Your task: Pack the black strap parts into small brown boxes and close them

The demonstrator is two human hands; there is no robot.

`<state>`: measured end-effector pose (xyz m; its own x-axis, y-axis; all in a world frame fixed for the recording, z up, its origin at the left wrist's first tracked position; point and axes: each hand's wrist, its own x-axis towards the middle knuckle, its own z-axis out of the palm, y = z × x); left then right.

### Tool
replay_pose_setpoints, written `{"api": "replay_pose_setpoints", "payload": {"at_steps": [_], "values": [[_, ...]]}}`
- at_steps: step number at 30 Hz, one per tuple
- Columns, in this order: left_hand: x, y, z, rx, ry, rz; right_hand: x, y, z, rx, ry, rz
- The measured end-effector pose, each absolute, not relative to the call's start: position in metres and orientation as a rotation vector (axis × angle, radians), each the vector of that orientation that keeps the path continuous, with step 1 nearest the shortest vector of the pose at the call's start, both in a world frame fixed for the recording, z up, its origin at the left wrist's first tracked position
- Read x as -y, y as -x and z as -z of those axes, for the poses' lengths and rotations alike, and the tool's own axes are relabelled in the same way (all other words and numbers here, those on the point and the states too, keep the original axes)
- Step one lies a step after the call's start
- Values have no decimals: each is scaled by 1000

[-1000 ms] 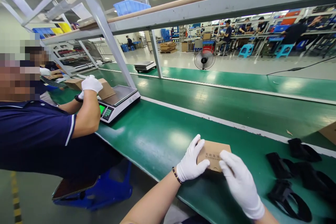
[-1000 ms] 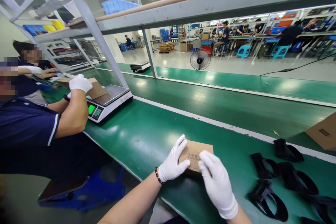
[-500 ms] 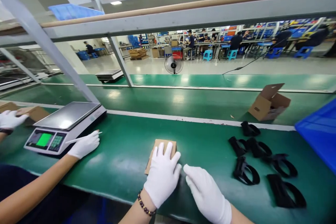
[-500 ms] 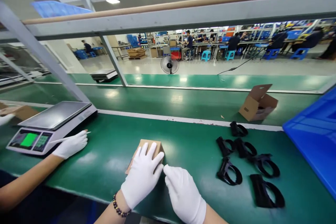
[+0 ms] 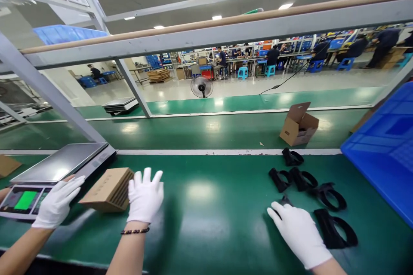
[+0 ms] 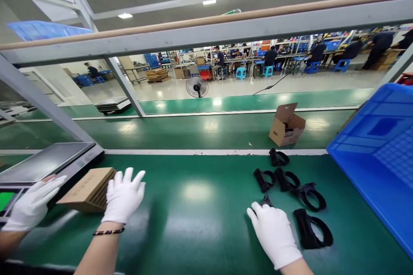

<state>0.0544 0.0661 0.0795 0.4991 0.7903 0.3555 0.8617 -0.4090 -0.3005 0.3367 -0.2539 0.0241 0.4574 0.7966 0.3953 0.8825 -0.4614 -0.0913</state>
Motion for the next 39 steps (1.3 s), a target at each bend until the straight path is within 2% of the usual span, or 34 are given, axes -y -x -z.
{"api": "replay_pose_setpoints", "payload": {"at_steps": [8, 13, 17, 21, 26, 31, 35, 39], "values": [[-15, -143, 10, 1148, 2825, 48, 166, -299, -15, 1603, 2088, 537], [-25, -160, 29, 1065, 2864, 169, 147, -304, 18, 1634, 1996, 572], [-44, -188, 10, 1039, 2868, 343, 149, -312, 31, 1603, 1955, 548], [-38, -256, -35, 765, 2972, 471, 147, -311, 33, 1591, 1945, 549], [-2, -370, -77, 419, 3100, 296, 147, -310, 35, 1585, 1990, 560], [23, -468, -91, 387, 3162, 83, 143, -313, 38, 1598, 2035, 562], [21, -510, -93, 529, 3178, -38, 136, -315, 42, 1643, 2041, 570], [-1, -513, -96, 625, 3165, -113, 136, -316, 38, 1614, 2038, 582]]}}
